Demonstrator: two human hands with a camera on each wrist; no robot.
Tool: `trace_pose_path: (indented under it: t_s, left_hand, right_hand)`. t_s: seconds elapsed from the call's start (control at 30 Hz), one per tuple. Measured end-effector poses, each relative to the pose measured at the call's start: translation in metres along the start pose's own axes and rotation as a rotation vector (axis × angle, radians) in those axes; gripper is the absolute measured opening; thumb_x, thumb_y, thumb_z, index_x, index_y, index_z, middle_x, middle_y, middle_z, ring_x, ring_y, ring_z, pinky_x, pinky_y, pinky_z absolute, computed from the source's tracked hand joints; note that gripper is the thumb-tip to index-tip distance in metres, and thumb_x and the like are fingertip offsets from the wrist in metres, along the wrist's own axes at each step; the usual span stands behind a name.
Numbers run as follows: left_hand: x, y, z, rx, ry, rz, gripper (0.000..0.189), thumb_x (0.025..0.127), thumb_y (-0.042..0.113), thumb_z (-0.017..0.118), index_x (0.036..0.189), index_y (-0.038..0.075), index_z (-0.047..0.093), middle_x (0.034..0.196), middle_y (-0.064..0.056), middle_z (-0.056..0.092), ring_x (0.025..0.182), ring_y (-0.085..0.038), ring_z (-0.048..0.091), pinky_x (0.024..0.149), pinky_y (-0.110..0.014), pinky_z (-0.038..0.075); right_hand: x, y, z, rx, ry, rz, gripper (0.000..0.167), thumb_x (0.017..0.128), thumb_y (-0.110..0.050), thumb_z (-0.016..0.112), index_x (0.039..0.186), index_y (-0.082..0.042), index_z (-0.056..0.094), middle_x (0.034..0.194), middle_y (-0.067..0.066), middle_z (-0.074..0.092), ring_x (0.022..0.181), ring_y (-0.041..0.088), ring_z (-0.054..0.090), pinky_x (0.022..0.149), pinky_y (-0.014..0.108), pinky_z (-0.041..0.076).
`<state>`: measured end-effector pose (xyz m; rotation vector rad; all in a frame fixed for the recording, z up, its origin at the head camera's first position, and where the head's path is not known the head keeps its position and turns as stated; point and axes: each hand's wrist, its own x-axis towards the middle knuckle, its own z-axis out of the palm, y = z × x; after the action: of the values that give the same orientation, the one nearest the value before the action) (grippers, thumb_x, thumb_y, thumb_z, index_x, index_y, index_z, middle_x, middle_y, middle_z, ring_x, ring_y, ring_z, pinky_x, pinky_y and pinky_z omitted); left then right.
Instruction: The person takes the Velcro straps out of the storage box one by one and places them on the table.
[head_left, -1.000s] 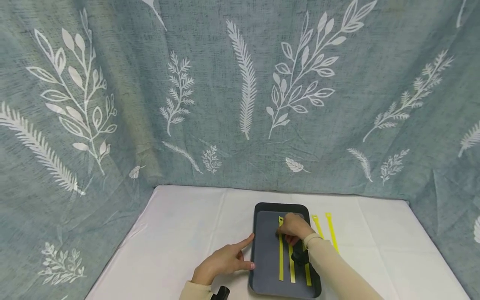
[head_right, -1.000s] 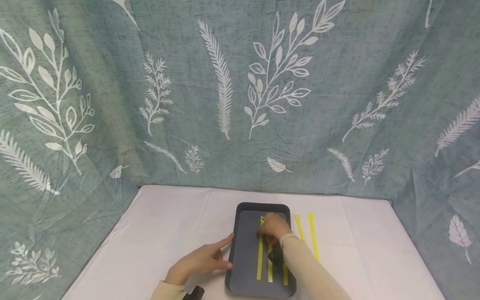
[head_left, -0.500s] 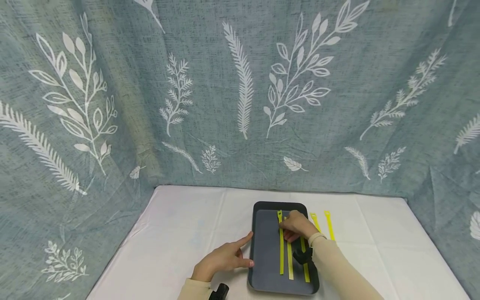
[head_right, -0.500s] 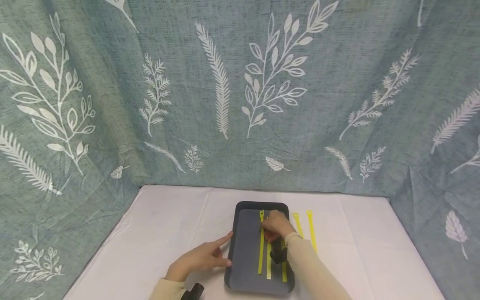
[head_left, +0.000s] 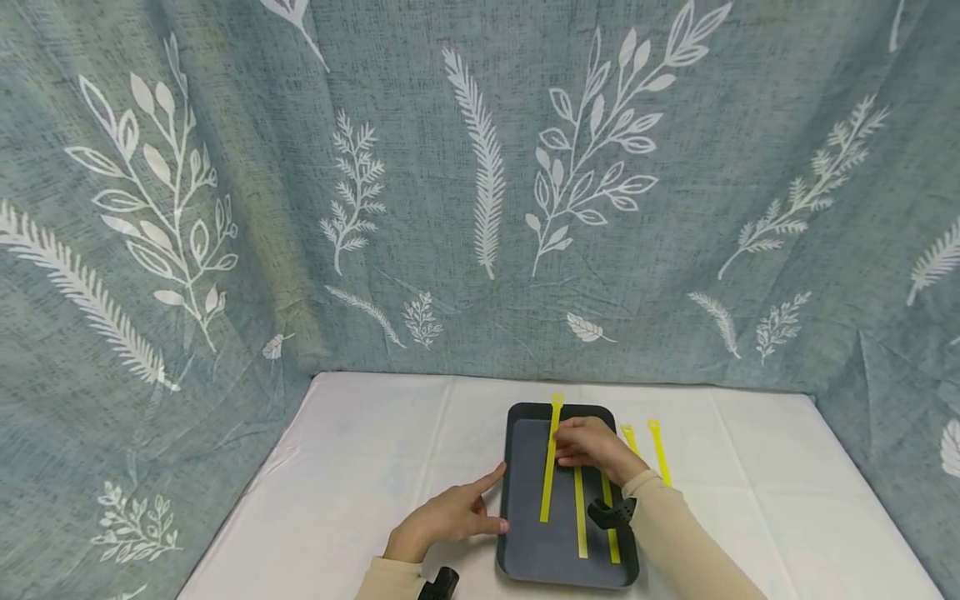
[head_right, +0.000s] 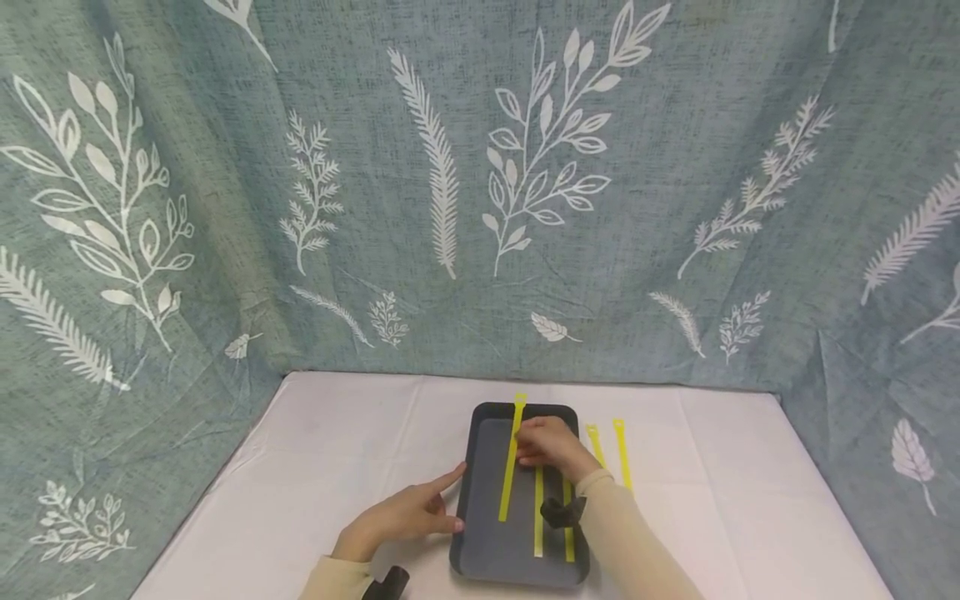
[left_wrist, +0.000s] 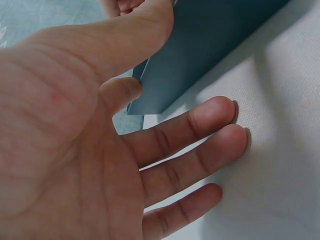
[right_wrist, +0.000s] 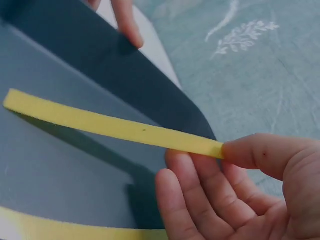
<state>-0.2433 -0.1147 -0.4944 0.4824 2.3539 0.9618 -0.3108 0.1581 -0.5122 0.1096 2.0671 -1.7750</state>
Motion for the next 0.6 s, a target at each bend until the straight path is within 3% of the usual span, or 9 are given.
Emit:
trace_pose_path:
  t_s: [0.23, 0.4, 0.6]
  left_hand:
    - [0.001, -0.002, 0.0, -0.002, 0.0, 0.014, 0.085, 0.091, 0.036, 0.076, 0.161, 0.022, 0.03, 0.071, 0.001, 0.058, 0.063, -0.013, 0.048, 0.06, -0.028, 0.038]
    - [-0.001, -0.001, 0.0, -0.013, -0.001, 0.022, 0.085, 0.091, 0.035, 0.076, 0.161, 0.023, 0.029, 0.072, 0.001, 0.058, 0.063, -0.013, 0.047, 0.06, -0.028, 0.037]
    - [-0.001, -0.003, 0.002, -0.006, -0.002, 0.02, 0.085, 0.091, 0.036, 0.076, 0.161, 0.024, 0.03, 0.073, 0.001, 0.059, 0.064, -0.012, 0.048, 0.06, -0.028, 0.038]
  right_hand:
    - [0.0, -0.001, -0.002, 0.139, 0.013, -0.028, 0.03, 0.1, -0.019, 0.063, 0.119, 0.004, 0.063, 0.097, 0.006, 0.067, 0.082, 0.017, 0.067, 0.083, 0.036, 0.06]
    - [0.0, -0.004, -0.002, 0.154, 0.071, -0.032, 0.032, 0.099, -0.023, 0.065, 0.121, 0.0, 0.063, 0.099, 0.004, 0.066, 0.083, 0.016, 0.064, 0.085, 0.037, 0.059]
    - [-0.005, -0.012, -0.003, 0.187, 0.063, -0.043, 0.043, 0.102, -0.025, 0.062, 0.132, 0.005, 0.058, 0.097, 0.0, 0.068, 0.081, 0.011, 0.063, 0.078, 0.028, 0.058]
